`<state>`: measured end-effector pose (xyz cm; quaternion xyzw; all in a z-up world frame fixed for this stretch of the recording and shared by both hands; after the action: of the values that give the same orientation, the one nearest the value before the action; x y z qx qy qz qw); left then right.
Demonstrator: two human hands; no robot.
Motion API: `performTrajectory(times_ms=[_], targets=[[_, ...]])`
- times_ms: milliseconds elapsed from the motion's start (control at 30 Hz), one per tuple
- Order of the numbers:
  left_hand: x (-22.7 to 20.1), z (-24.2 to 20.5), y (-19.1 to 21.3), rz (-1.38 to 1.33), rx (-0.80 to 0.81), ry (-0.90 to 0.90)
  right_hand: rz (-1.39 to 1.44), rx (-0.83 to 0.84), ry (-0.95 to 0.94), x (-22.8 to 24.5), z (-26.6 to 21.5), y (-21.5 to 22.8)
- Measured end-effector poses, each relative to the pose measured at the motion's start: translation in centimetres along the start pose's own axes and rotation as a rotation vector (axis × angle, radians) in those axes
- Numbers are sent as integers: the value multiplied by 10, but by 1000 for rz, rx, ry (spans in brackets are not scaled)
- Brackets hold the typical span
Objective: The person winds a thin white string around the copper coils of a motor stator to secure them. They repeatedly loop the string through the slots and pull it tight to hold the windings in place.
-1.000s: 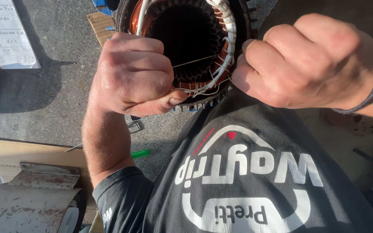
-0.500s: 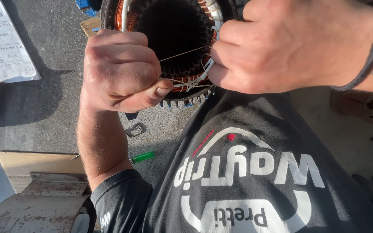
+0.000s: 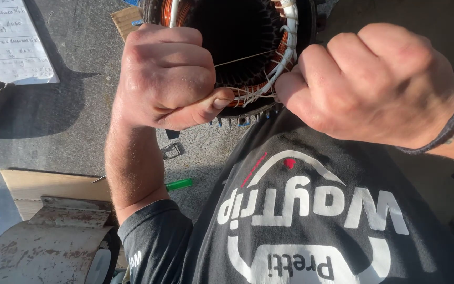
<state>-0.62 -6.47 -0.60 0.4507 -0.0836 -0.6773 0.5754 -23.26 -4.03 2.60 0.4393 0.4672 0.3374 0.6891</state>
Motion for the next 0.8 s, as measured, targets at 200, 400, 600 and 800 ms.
performTrajectory(times_ms=[200, 400, 600, 800], targets=[[7, -1, 3, -34, 10, -6, 43, 27, 95, -15, 14, 1], [11, -5, 3, -50, -8, -3, 15, 98, 156, -15, 22, 4], [6, -6, 4, -30, -6, 8, -46, 112, 140, -9, 14, 2], [4, -5, 4, -45, 11, 25, -17, 17, 37, -4, 8, -1]])
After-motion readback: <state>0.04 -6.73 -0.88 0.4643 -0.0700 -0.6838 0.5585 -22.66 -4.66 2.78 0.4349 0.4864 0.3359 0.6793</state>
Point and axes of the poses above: each hand's wrist, its own z-axis towards the middle knuckle, its own y-axis out of the back of the hand, x = y × z, the point moved 4 cm from there along z, towards the middle knuckle, and after that the axes turned 3 degrees about z, right-handed, at the moved point
